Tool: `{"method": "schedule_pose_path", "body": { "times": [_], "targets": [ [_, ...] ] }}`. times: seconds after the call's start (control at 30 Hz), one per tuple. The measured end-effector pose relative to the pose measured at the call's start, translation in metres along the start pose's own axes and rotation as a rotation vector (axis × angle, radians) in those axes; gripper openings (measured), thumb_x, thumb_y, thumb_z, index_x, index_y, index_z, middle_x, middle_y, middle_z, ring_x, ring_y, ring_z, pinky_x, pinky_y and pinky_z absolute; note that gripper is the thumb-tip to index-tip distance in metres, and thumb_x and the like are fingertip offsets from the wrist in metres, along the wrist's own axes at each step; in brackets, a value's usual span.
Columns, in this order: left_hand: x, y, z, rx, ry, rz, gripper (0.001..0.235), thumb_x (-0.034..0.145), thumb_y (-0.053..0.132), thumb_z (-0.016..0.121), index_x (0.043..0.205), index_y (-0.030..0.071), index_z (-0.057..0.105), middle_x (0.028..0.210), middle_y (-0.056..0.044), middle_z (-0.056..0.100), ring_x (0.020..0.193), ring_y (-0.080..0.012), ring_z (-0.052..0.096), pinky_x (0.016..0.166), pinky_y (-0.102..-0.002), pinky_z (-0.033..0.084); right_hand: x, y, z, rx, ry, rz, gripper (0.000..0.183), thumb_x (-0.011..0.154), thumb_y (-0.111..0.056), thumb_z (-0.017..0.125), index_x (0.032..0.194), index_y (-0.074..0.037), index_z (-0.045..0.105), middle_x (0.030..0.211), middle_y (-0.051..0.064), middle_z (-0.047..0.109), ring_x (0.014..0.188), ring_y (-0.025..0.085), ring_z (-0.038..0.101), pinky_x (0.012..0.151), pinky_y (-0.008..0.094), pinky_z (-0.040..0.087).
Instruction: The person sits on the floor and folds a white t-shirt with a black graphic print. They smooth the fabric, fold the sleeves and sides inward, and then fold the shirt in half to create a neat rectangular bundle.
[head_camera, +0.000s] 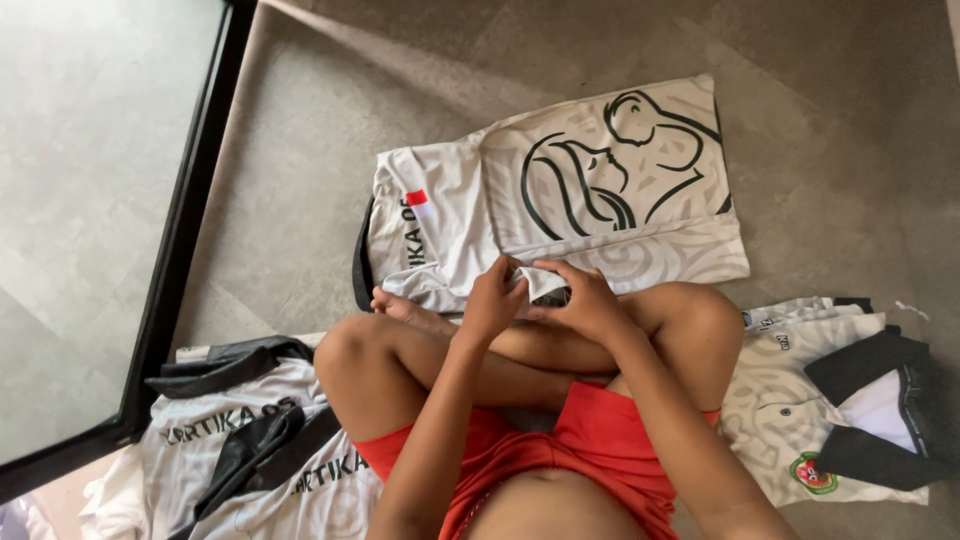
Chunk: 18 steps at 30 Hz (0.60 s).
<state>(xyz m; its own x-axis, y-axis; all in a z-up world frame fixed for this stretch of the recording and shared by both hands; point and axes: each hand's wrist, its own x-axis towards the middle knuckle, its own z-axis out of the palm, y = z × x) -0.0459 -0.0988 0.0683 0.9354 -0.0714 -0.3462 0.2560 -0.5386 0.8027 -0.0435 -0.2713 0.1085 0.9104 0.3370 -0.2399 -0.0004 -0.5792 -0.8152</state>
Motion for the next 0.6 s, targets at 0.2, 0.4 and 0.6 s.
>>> {"method": "schedule_pose_path", "body": {
  "times": [0.2, 0.4, 0.6],
  "targets": [
    [0.075, -0.015, 0.025, 0.158, 0.045, -0.016, 0.028, 0.08, 0.038, 0.06, 0.071, 0.012, 0.058, 0.059, -0.01, 0.057, 0.061, -0.0325, 0.059, 0.059, -0.04, 0.045, 0.036, 0.0, -0.032, -0.175, -0.005, 0.15, 0.06, 0.073, -0.032, 0.067, 0.128, -0.014, 0.049, 0.118, 0.013, 0.059, 0.105, 0.031, 0.058, 0.092, 0.043, 0.041],
    [0.114, 0.006, 0.026, 0.147, -0.023, -0.022, 0.043, 0.08, 0.046, 0.058, 0.054, 0.012, 0.05, 0.044, -0.006, 0.045, 0.047, -0.0245, 0.049, 0.05, -0.034, 0.038, 0.077, 0.05, -0.028, -0.228, 0.033, 0.182, 0.053, 0.078, -0.035, 0.064, 0.125, -0.015, 0.05, 0.107, 0.012, 0.062, 0.094, 0.03, 0.063, 0.088, 0.043, 0.046],
    [0.149, 0.013, 0.016, 0.106, -0.161, 0.023, 0.054, 0.076, 0.048, 0.063, 0.054, 0.002, 0.046, 0.046, -0.018, 0.043, 0.05, -0.0323, 0.047, 0.052, -0.036, 0.036, 0.107, 0.048, -0.071, 0.061, 0.052, 0.286, 0.038, 0.089, -0.027, 0.051, 0.109, 0.004, 0.061, 0.097, 0.027, 0.063, 0.098, 0.041, 0.059, 0.087, 0.049, 0.043]
  ]
}}
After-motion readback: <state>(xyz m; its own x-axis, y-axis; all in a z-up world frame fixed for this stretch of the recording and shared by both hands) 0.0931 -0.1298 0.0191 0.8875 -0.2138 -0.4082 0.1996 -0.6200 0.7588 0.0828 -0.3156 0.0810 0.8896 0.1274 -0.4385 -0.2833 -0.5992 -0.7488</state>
